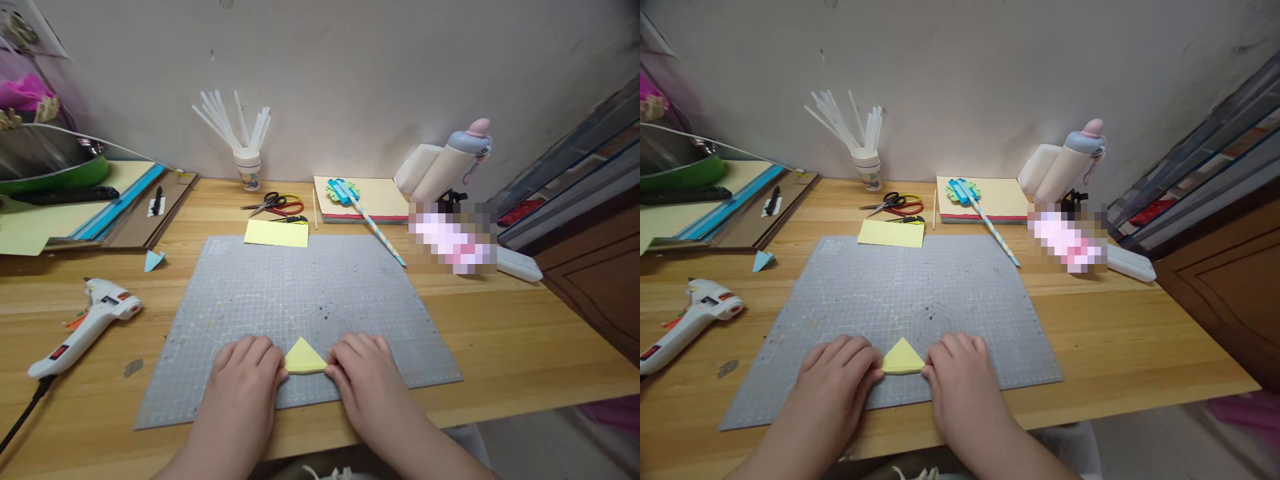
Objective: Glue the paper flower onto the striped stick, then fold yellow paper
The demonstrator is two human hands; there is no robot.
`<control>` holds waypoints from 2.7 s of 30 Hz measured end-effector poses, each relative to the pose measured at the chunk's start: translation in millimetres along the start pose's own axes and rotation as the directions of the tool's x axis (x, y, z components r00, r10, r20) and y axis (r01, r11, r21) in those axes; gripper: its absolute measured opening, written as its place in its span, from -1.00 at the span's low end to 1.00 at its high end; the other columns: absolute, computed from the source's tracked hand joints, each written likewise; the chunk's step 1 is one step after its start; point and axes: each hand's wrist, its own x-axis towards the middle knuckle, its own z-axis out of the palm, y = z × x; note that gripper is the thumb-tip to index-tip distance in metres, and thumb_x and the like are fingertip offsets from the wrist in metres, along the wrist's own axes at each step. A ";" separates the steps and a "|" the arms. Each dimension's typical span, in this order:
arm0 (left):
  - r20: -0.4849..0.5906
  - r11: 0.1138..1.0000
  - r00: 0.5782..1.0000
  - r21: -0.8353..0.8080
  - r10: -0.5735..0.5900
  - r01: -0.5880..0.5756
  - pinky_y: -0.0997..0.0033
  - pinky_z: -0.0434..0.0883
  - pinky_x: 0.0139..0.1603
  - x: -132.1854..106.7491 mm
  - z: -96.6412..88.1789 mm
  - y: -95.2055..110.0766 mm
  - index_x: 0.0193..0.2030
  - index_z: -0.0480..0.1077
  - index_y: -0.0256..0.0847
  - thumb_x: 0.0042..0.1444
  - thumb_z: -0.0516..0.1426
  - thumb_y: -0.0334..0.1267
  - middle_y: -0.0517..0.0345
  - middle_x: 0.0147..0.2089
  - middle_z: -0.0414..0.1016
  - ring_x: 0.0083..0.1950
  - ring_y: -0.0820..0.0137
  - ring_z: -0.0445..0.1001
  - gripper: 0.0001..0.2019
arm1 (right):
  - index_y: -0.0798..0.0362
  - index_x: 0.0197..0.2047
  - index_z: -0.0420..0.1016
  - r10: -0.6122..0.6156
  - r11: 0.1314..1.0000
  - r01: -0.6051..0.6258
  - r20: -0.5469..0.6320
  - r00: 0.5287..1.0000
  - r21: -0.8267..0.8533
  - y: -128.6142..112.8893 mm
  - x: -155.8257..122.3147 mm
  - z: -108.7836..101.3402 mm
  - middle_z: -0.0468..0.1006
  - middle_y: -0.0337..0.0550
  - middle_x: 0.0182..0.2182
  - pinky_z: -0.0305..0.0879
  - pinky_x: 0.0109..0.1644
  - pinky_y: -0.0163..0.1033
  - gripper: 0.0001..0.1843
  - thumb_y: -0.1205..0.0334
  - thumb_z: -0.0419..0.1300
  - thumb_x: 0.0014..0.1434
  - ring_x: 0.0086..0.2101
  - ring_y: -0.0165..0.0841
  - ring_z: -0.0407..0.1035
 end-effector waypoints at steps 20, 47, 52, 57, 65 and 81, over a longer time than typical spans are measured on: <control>0.222 0.998 0.975 -0.055 0.001 0.011 0.24 0.16 -0.18 22.7 -21.2 -4.7 -0.44 0.41 -0.14 0.14 0.08 -0.33 0.22 -0.38 0.50 -0.26 0.30 0.41 -0.84 | 0.18 0.18 0.28 -0.530 0.801 0.503 0.004 0.848 -0.324 1.4 -30.0 27.3 0.23 -0.10 0.22 -0.15 0.34 -0.04 -0.49 0.12 0.02 0.22 0.22 -0.26 0.08; -0.226 0.954 0.944 0.235 0.239 -0.185 0.32 0.12 -0.07 -30.5 5.4 -7.3 -0.05 0.42 -0.17 0.13 -0.05 -0.46 0.15 -0.17 0.54 -0.09 0.32 0.40 -0.67 | 0.25 0.19 0.23 -0.276 0.960 0.277 0.036 0.960 -0.040 2.6 -24.8 3.3 0.40 0.02 0.11 0.27 0.18 -0.10 -0.36 0.51 -0.07 -0.01 0.13 -0.32 0.26; -0.154 0.914 0.952 0.357 0.264 -0.195 0.32 0.13 -0.04 -45.6 5.4 -29.0 0.04 0.37 -0.18 0.08 -0.03 -0.47 0.13 -0.08 0.52 -0.01 0.30 0.37 -0.61 | 0.21 0.19 0.22 -0.215 0.974 0.220 0.075 0.974 -0.053 10.2 -28.4 -3.2 0.42 0.02 0.09 0.30 0.15 -0.06 -0.35 0.53 -0.09 -0.01 0.11 -0.31 0.28; -0.175 0.908 0.955 0.388 0.241 -0.158 0.30 0.17 -0.04 -58.4 4.2 -42.5 0.04 0.39 -0.14 0.06 -0.04 -0.49 0.14 -0.08 0.51 -0.03 0.30 0.39 -0.58 | 0.17 0.20 0.22 -0.178 0.982 0.183 0.094 0.979 -0.043 9.0 -28.6 -4.6 0.42 -0.01 0.09 0.27 0.17 -0.07 -0.35 0.55 -0.10 0.00 0.11 -0.32 0.28; -0.323 0.981 0.946 0.193 0.036 0.029 0.14 0.20 -0.06 -31.4 -13.3 -15.2 -0.05 0.43 -0.07 0.18 0.04 -0.21 0.05 -0.01 0.45 0.00 0.16 0.34 -0.76 | 0.22 0.21 0.18 -0.242 0.965 0.240 0.001 0.970 -0.106 6.6 -35.1 4.4 0.39 0.03 0.12 0.28 0.17 -0.01 -0.35 0.56 -0.09 0.00 0.13 -0.28 0.26; -0.026 0.450 0.951 -0.884 -0.310 0.123 0.51 0.31 -0.41 11.6 -28.2 17.0 -0.33 0.41 -0.16 0.05 0.17 -0.15 0.22 -0.38 0.41 -0.39 0.50 0.36 -0.87 | 0.03 0.03 0.17 -0.165 0.945 0.284 -0.511 0.844 0.165 -6.4 -36.1 -8.5 0.24 0.04 0.11 0.05 0.21 0.18 -0.58 0.51 0.07 0.11 0.15 -0.15 0.14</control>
